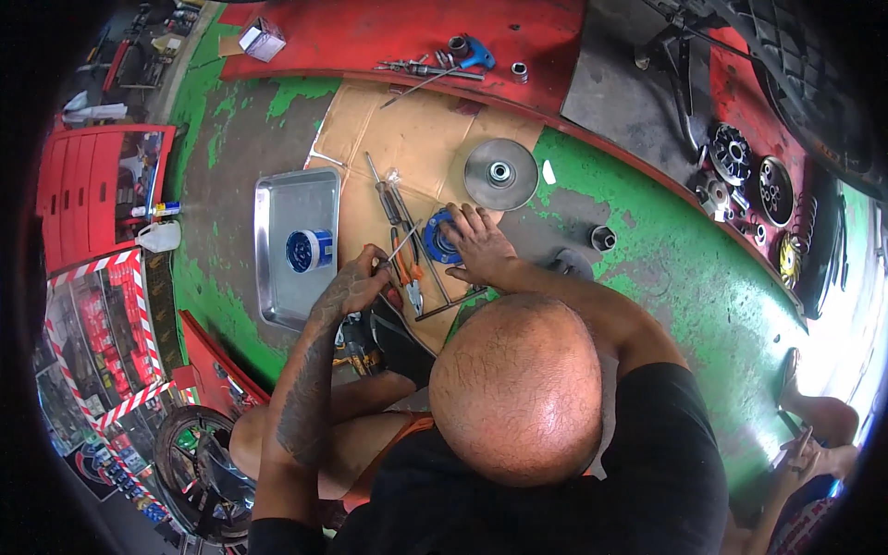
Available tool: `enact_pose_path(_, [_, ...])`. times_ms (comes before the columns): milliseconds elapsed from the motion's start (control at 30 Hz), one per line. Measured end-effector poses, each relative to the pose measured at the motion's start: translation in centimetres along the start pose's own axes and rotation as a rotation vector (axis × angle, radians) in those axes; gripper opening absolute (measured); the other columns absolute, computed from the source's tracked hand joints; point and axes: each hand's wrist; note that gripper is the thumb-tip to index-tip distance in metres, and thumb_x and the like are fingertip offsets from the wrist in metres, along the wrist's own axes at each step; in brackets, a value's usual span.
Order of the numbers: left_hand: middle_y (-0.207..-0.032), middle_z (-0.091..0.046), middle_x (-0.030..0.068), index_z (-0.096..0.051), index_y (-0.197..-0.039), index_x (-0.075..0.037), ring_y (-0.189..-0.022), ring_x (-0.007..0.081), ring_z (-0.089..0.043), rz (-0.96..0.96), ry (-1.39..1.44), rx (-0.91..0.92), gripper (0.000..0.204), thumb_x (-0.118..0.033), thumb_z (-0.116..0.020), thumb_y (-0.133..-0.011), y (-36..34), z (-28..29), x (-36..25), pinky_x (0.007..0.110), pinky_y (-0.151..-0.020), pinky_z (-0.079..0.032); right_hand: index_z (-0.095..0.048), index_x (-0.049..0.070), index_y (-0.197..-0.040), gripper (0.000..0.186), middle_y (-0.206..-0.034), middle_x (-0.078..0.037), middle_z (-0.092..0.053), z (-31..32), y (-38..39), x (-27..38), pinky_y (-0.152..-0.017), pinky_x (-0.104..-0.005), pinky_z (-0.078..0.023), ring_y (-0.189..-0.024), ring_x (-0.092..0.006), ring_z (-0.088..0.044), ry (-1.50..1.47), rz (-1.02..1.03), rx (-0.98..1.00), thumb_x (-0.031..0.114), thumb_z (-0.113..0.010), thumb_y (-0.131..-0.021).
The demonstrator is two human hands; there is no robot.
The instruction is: Cleaning and reassembling motorcycle CVT components.
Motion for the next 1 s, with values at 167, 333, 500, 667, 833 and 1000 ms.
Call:
enact_pose_path(167, [-0.099,-0.072,0.017,-0.046,-0.14,-0.008,-0.085,0.0293,-0.071,0.023,0.274,0.18,0.043,-0.029,-0.047,-0.102,-0.4,-1.2,-2.2,0.039,-0.077,-0.055,-0.034,0.008,-0.153,0.089,-0.16,-0.02,-0.025,-2.1,0.5,-1.3,-0.123,-0.0492,-0.019,-0.147,-0.0378,-0.026,-0.151,-0.027,0.081,0.057,-0.065,-0.085])
enact_pose_path(333, [-0.095,-0.072,0.0081,-0.053,-0.139,-0.008,-0.076,0.0206,-0.07,-0.216,0.212,0.001,0.041,-0.03,-0.045,-0.104,-3.0,-3.7,2.6,0.035,-0.069,-0.056,-0.034,0.01,-0.153,0.089,-0.158,-0.02,-0.028,-1.2,-0.3,-0.8,-0.123,-0.0472,-0.021,-0.146,-0.0377,-0.028,-0.183,-0.004,0.068,0.055,-0.068,-0.084])
enact_pose_path(500, [-0.095,-0.071,0.0091,-0.054,-0.138,-0.008,-0.078,0.02,-0.068,-0.223,0.383,0.062,0.041,-0.031,-0.043,-0.105,-4.2,-4.6,3.8,0.034,-0.071,-0.055,-0.035,0.008,-0.151,0.091,-0.153,-0.021,-0.032,-0.5,-1.1,-1.0,-0.122,-0.0473,-0.022,-0.144,-0.0371,-0.03,-0.223,-0.021,0.088,0.052,-0.072,-0.08])
enact_pose_path(667, [-0.094,-0.064,0.0027,-0.057,-0.128,-0.002,-0.082,0.0117,-0.06,-0.098,0.459,0.195,0.031,-0.015,-0.034,-0.11,-4.7,-4.6,2.6,0.025,-0.076,-0.051,-0.035,0.007,-0.15,0.09,-0.152,-0.021,-0.032,-2.2,-1.4,-1.4,-0.123,-0.0474,-0.021,-0.146,-0.0377,-0.027,-0.262,-0.032,0.078,0.052,-0.071,-0.081])
enact_pose_path(833, [-0.089,-0.071,0.01,-0.062,-0.126,-0.006,-0.076,0.0191,-0.068,-0.154,0.123,0.129,0.036,-0.027,-0.041,-0.106,-3.8,-1.6,-0.6,0.034,-0.07,-0.056,-0.035,0.005,-0.15,0.089,-0.153,-0.022,-0.031,-4.1,-1.4,-1.6,-0.124,-0.0484,-0.019,-0.148,-0.0392,-0.023,-0.316,-0.004,-0.014,0.053,-0.069,-0.083])
enact_pose_path(1000, [-0.091,-0.071,0.0174,-0.064,-0.119,-0.005,-0.083,0.0303,-0.07,-0.21,-0.043,0.089,0.03,-0.022,-0.045,-0.102,-2.7,1.7,-3.2,0.041,-0.075,-0.056,-0.035,0.003,-0.15,0.089,-0.153,-0.024,-0.031,-3.7,-2.5,-1.0,-0.123,-0.0505,-0.019,-0.148,-0.0399,-0.022,-0.298,0.027,-0.002,0.054,-0.066,-0.084])
Point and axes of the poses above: each hand's wrist, its own y-axis away from the middle knuckle, its own z-axis out of the back of the hand, x = y × z
